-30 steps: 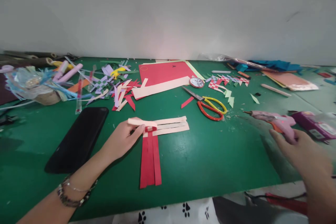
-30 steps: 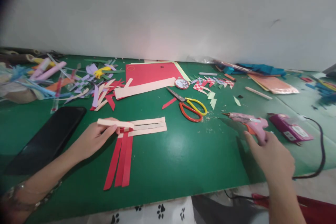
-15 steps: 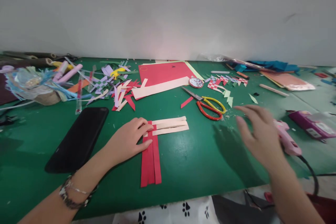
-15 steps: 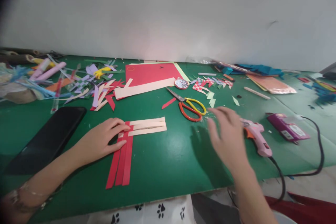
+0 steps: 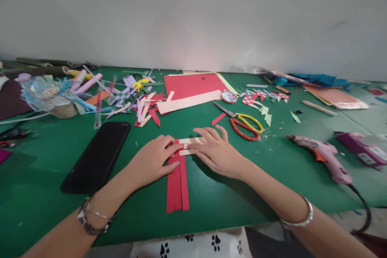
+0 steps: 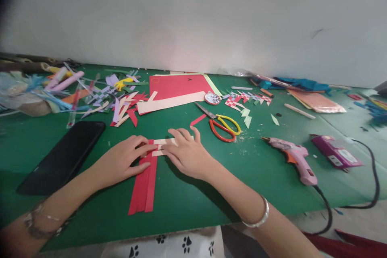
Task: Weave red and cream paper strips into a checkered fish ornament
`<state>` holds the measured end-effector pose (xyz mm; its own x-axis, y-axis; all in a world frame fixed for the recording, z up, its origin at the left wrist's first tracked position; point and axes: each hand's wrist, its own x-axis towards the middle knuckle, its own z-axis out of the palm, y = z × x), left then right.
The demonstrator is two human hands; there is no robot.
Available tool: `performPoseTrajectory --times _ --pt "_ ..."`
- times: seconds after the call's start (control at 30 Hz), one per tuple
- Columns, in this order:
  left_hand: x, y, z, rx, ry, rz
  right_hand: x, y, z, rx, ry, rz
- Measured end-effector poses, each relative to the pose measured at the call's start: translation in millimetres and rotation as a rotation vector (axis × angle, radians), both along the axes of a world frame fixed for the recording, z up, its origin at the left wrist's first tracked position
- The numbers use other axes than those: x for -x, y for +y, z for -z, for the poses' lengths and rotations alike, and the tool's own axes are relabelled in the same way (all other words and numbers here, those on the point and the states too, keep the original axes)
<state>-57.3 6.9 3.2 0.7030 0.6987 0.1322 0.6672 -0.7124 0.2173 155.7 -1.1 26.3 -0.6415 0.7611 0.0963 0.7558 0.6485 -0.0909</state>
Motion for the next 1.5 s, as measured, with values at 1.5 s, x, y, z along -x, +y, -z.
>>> performPoseTrajectory --times 1.5 --pt "1.6 1.2 3.2 0.051 -0.057 -0.009 -55.1 0.3 2.8 -0.083 0.065 0.156"
